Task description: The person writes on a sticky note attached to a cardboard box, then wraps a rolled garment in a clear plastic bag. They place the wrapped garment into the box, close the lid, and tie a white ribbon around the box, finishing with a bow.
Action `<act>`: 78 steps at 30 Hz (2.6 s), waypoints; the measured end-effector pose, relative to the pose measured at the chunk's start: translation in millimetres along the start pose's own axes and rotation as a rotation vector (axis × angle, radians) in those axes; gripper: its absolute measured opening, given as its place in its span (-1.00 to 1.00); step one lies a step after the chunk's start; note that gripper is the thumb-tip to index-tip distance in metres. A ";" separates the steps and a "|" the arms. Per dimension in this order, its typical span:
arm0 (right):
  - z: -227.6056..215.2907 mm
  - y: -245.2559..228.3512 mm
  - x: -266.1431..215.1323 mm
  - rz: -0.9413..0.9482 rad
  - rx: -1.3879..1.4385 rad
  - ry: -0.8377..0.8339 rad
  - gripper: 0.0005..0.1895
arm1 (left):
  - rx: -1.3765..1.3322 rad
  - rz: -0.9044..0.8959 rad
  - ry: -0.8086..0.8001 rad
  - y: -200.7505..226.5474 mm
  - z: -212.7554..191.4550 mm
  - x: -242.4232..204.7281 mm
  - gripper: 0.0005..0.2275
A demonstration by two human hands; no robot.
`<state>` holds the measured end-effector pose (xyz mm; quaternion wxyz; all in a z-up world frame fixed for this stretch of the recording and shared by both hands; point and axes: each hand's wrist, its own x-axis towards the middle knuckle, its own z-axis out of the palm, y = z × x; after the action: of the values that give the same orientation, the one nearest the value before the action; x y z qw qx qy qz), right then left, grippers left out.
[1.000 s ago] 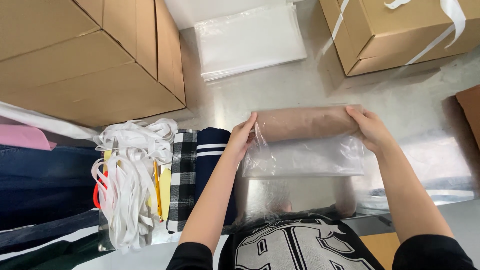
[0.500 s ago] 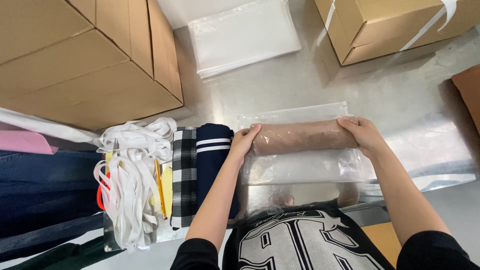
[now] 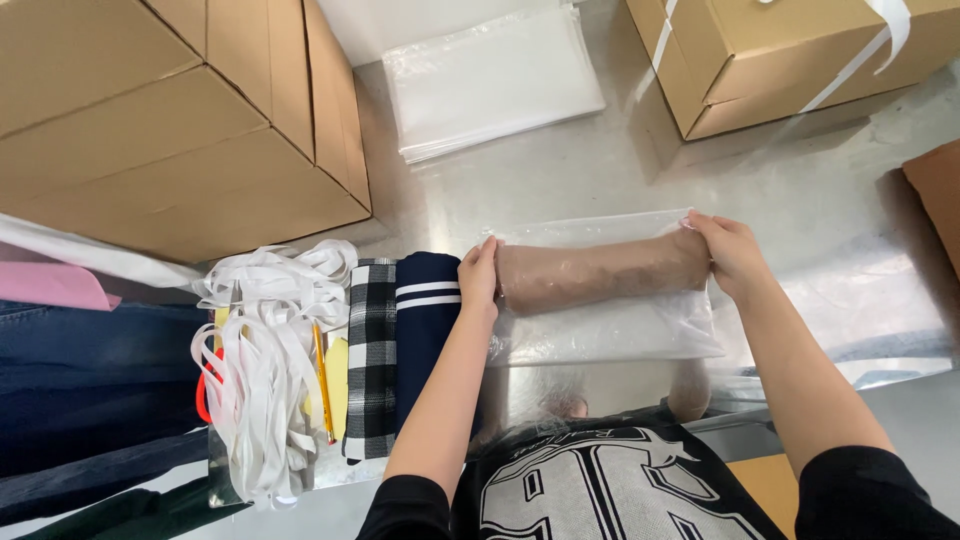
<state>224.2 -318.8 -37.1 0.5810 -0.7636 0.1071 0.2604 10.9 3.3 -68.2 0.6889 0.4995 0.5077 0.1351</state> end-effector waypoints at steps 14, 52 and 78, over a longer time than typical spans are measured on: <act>-14.8 12.5 15.4 -0.058 0.011 -0.007 -0.63 | -0.086 0.149 0.066 19.3 9.9 -3.1 -0.83; 309.5 -284.5 -271.7 -1.040 -0.397 -0.517 -0.63 | -0.743 0.513 -0.082 342.6 -219.3 -53.6 -0.29; 310.7 -287.5 -230.7 -0.984 -0.101 -0.576 -0.54 | -0.731 0.413 0.180 444.8 -253.4 -96.6 0.15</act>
<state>79.2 29.0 263.6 0.6022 -0.6487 -0.4365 0.1616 -101.0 282.6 357.1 0.7320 0.3001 0.3740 0.4841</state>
